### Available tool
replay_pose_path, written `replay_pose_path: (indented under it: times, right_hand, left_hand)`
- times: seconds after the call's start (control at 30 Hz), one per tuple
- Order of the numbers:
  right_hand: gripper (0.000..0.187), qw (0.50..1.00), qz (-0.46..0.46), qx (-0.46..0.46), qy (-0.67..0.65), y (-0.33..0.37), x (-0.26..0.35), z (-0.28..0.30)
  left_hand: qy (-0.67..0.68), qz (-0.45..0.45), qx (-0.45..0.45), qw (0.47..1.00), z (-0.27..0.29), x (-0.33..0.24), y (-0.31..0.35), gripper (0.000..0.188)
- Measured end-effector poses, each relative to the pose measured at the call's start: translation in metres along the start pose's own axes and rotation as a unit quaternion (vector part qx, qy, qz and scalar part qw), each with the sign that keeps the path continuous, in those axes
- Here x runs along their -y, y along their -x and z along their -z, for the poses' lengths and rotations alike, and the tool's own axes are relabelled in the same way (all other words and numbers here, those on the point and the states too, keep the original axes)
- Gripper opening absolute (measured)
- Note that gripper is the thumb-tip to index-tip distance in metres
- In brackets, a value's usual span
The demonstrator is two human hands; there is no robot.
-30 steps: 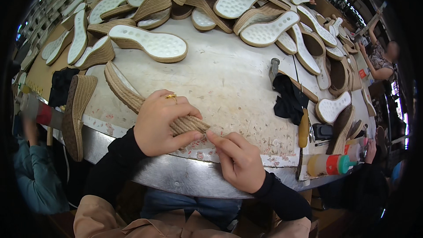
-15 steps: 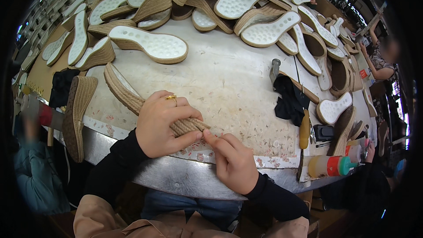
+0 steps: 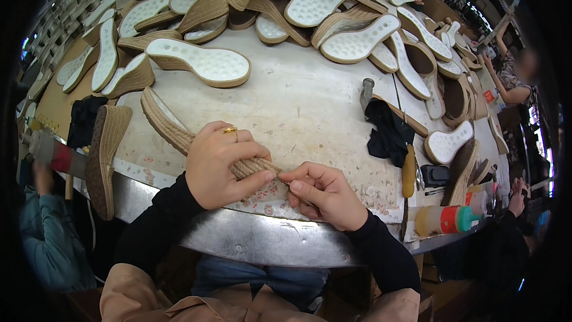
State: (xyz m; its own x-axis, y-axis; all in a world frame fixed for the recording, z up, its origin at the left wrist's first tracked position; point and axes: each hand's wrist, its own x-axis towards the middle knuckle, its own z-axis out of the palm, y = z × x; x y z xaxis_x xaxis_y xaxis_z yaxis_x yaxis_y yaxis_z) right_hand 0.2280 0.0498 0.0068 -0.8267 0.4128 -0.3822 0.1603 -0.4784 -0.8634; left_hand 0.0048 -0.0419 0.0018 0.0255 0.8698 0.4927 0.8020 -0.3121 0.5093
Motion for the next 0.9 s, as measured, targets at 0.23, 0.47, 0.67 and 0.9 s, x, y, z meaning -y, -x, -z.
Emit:
replay_pose_path:
  times: [0.23,0.47,0.67,0.9]
  right_hand:
    - [0.025,0.986,0.069,-0.084,0.13,0.016,-0.002,-0.001]
    - [0.038,0.769,0.298,-0.138,0.549,0.024,0.013,-0.021]
    - [0.048,0.689,0.272,-0.14,0.657,0.015,0.021,-0.042]
    - [0.052,0.652,0.262,-0.126,0.7,0.013,0.029,-0.047]
  left_hand:
    - [-0.013,-0.004,0.006,1.0,0.002,0.001,0.002,0.03]
    - [0.067,0.025,0.061,0.996,0.014,0.001,0.002,0.07]
    - [0.077,0.052,0.075,0.993,0.015,0.0,0.002,0.088]
    - [0.095,0.053,0.066,0.992,0.014,0.0,0.003,0.093]
